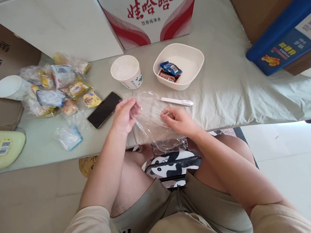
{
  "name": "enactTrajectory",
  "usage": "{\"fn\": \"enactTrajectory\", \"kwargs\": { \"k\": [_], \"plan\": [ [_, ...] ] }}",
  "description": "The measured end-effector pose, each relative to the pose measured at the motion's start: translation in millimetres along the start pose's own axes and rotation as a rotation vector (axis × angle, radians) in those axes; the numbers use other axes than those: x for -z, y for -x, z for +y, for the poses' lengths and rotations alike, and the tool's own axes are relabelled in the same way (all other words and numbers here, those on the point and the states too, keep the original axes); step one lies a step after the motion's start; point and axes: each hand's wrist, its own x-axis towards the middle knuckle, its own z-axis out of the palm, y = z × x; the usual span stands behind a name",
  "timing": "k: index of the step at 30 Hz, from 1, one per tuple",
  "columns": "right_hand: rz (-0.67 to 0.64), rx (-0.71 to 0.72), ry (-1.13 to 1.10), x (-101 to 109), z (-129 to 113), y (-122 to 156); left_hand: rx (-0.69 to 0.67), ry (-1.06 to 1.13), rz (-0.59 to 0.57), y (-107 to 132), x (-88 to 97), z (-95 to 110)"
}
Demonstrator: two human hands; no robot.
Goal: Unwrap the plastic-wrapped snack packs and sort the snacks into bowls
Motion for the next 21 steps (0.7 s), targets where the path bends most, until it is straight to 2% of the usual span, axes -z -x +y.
{"fn": "enactTrajectory", "kwargs": {
  "k": [2,4,7,10,12,14,17,19,21],
  "plan": [
    [0.016,0.021,-0.020,-0.9,-0.6,-1.0,-0.075,0.050,0.109,-1.1,1.4,1.3],
    [0.050,0.040,-0.049,-2.0,-0.8,-1.9,-0.069,0.131,0.116,0.9,1.0,3.0],
    [0.135,0.042,-0.127,-3.2,0.0,-2.9,0.092,0.162,-0.078,8.7,-2.7,2.2],
    [0.208,0.038,-0.225,-3.0,1.1,-3.5,0.331,-0.018,-0.360,15.7,-6.5,-3.0],
    [0.183,0.034,-0.272,-2.1,1.9,-4.2,0.405,-0.140,-0.489,17.0,-7.7,-6.0],
    [0.109,0.018,-0.288,-0.8,3.0,-4.8,0.367,-0.203,-0.500,15.9,-7.8,-6.5],
    [0.060,-0.003,-0.294,0.6,5.3,-4.2,0.252,-0.250,-0.401,15.0,-6.0,-3.2],
    [0.075,0.042,-0.352,0.9,6.7,-1.3,0.160,-0.232,-0.364,18.0,-3.0,0.1],
    [0.034,0.139,-0.466,0.9,8.0,3.1,0.072,-0.162,-0.368,23.4,1.8,3.0]
  ]
}}
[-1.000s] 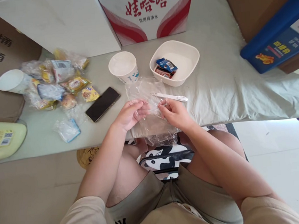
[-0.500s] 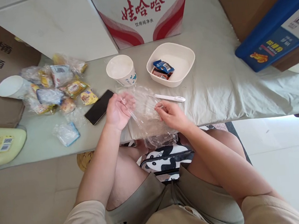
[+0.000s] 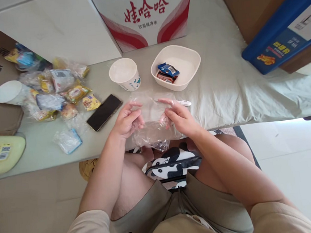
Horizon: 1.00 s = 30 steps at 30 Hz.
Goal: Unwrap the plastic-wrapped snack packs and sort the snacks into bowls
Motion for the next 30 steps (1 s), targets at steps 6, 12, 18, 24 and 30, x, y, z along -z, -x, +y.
{"fn": "enactTrajectory", "kwargs": {
  "k": [6,12,18,24,30],
  "plan": [
    [-0.085,0.018,-0.180,1.5,2.3,-1.1,0.035,-0.040,-0.061,0.8,15.7,-1.6],
    [-0.009,-0.091,-0.134,2.0,-0.4,-14.4,-0.030,-0.141,-0.022,-20.1,21.8,-2.3],
    [0.141,-0.143,0.011,-2.6,-0.6,-7.6,-0.244,-0.203,0.091,-6.9,8.1,-5.2],
    [0.259,0.007,-0.040,-6.2,-4.6,-9.2,-0.001,0.099,0.030,-4.7,-6.6,-7.9],
    [0.087,-0.069,0.125,-0.9,-5.1,-13.7,0.064,-0.036,0.058,-13.5,-7.0,-13.6]
  ]
}}
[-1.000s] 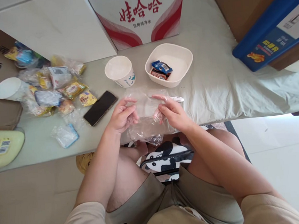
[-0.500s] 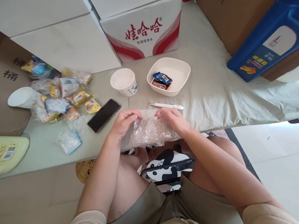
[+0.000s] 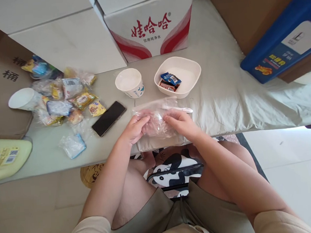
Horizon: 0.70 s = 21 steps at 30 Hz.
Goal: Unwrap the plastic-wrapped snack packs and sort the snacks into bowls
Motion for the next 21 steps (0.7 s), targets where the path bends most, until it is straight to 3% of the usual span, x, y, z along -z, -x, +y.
{"fn": "enactTrajectory", "kwargs": {
  "k": [2,4,11,16,18,21],
  "plan": [
    [-0.025,-0.001,0.078,0.7,1.1,0.7,-0.042,-0.072,0.026,-1.0,4.5,0.6],
    [-0.032,-0.019,0.005,0.1,1.0,2.2,-0.071,-0.116,0.036,0.4,8.5,3.6],
    [-0.086,-0.024,-0.343,-1.5,-14.1,5.4,-0.136,0.111,0.055,13.1,9.1,23.6],
    [-0.034,-0.072,-0.185,-0.4,-8.1,1.4,-0.168,-0.112,0.077,9.6,12.5,17.9],
    [0.020,-0.079,-0.152,-0.3,-2.6,-0.2,-0.205,-0.241,0.142,6.9,16.1,12.2],
    [0.166,-0.036,-0.180,0.5,1.3,-0.5,-0.343,-0.306,0.378,6.0,20.6,6.6]
  ]
}}
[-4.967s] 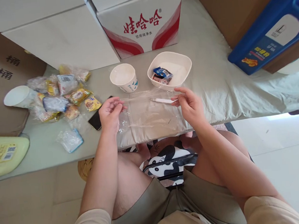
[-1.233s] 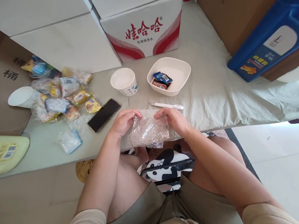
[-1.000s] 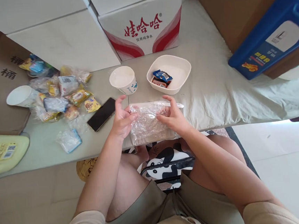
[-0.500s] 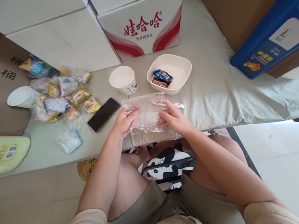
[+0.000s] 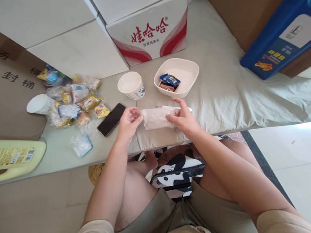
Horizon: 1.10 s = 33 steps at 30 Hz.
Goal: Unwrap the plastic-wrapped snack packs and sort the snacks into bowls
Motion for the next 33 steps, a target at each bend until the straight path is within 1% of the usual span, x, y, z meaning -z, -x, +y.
{"fn": "enactTrajectory", "kwargs": {
  "k": [1,2,3,4,5,6,8,9,11,13,15,16,18,19,20,21,22,24,25,27,29,30,31,33],
  "plan": [
    [0.051,0.027,0.008,0.1,-0.2,0.7,-0.028,-0.012,0.080,1.2,0.3,-0.7],
    [0.091,0.048,0.039,-0.1,-0.7,2.0,-0.039,-0.020,0.124,3.1,-0.3,-0.7],
    [0.107,0.067,0.090,-0.9,-1.3,3.8,-0.031,-0.021,0.122,6.0,-1.9,-0.2],
    [0.096,0.092,0.150,-2.3,-1.8,6.0,-0.007,-0.013,0.072,9.5,-4.8,0.6],
    [0.060,0.125,0.203,-4.3,-2.0,8.6,0.024,0.006,-0.010,13.7,-9.0,1.5],
    [0.002,0.158,0.234,-6.9,-1.8,11.1,0.050,0.033,-0.102,18.1,-14.3,2.4],
    [-0.141,0.196,0.205,-12.7,-0.4,15.0,0.059,0.083,-0.253,26.3,-26.4,3.7],
    [-0.208,0.195,0.159,-15.5,0.3,16.0,0.046,0.090,-0.297,29.6,-32.1,4.2],
    [-0.313,0.159,0.049,-19.2,0.9,15.9,0.027,0.063,-0.341,33.7,-40.5,4.7],
    [-0.359,0.147,-0.010,-19.6,0.3,14.1,0.033,0.001,-0.342,34.7,-43.4,4.2],
    [-0.324,0.158,0.056,-17.3,-0.6,12.0,0.053,-0.050,-0.321,33.7,-42.1,2.3],
    [-0.272,0.172,0.127,-15.6,-0.6,11.2,0.068,-0.056,-0.306,33.1,-40.5,0.7],
    [-0.125,0.233,0.267,-12.3,0.4,10.0,0.114,-0.012,-0.274,32.5,-37.5,-3.2],
    [-0.065,0.269,0.307,-11.0,1.5,9.4,0.144,0.033,-0.265,32.9,-36.5,-5.1],
    [-0.036,0.295,0.323,-10.2,2.6,8.9,0.175,0.080,-0.260,33.8,-36.2,-6.7],
    [-0.048,0.300,0.321,-9.7,3.8,8.3,0.198,0.115,-0.260,35.3,-36.4,-8.0],
    [-0.093,0.284,0.313,-9.5,4.8,7.7,0.214,0.128,-0.266,37.2,-37.3,-8.7],
    [-0.219,0.210,0.305,-9.6,6.0,6.8,0.239,0.099,-0.281,40.7,-40.1,-8.5],
    [-0.254,0.178,0.306,-9.7,6.0,6.6,0.247,0.074,-0.273,41.5,-41.2,-7.3],
    [-0.253,0.145,0.318,-9.3,4.9,6.6,0.249,0.031,-0.216,38.4,-40.6,-2.0],
    [-0.237,0.124,0.329,-8.4,2.4,6.8,0.192,-0.038,-0.073,26.3,-34.0,8.9],
    [-0.242,0.112,0.336,-7.9,0.8,6.7,0.135,-0.108,0.016,16.4,-28.2,16.9],
    [-0.255,0.101,0.349,-7.6,-1.0,6.4,0.056,-0.205,0.128,4.1,-21.3,26.4],
    [-0.285,0.087,0.393,-8.1,-4.5,5.0,-0.112,-0.488,0.290,-26.5,-6.8,48.4]
  ]
}}
